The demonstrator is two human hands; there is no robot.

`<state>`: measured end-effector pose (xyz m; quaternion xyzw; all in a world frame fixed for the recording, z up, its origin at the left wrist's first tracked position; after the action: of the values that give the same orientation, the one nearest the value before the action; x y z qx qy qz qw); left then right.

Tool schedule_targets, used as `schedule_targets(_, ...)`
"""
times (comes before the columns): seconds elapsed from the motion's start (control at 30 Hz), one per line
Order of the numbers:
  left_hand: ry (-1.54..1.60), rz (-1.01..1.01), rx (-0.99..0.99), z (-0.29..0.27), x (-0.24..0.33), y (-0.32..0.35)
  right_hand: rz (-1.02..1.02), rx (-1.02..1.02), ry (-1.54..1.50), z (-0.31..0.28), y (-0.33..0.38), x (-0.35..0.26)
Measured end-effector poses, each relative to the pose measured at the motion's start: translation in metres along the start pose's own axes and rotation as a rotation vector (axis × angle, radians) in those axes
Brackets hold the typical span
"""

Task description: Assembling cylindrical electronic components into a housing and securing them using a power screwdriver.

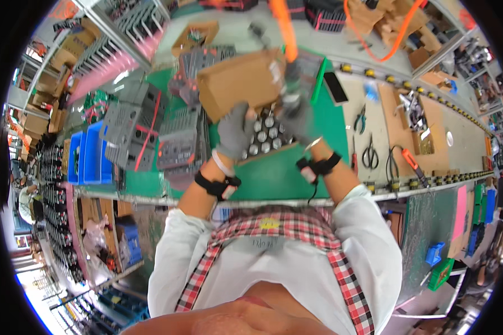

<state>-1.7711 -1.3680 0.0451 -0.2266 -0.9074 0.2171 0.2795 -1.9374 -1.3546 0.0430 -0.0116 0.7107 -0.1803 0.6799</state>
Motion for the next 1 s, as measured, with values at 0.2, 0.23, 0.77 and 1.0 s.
schedule_targets(0.2, -0.102, -0.186, -0.433, 0.046, -0.053, 0.009, 0.065, 0.030, -0.103, -0.052, -0.029, 0.001)
schedule_targets(0.23, -0.113, -0.060, -0.481, 0.059, -0.053, 0.011, 0.087, 0.026, -0.090, -0.054, -0.029, 0.002)
schedule_targets(0.77, -0.615, 0.091, -0.770, 0.178, -0.052, -0.034, 0.065, -0.077, -0.155, -0.079, -0.023, 0.006)
schedule_targets(1.0, -0.579, 0.235, -1.018, 0.163, -0.050, -0.055, 0.127, -0.088, -0.185, -0.091, -0.028, 0.013)
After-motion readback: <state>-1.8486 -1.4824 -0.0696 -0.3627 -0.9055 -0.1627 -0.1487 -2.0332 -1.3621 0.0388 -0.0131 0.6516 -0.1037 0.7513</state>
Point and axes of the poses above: each hand's wrist, its own y-axis away from the middle knuckle, its own z-axis out of the palm, x = y × z, the point moved 1 cm from there along -y, towards the middle knuckle, and after that the axes turned 7 degrees about -y, right-handed, at the moved point
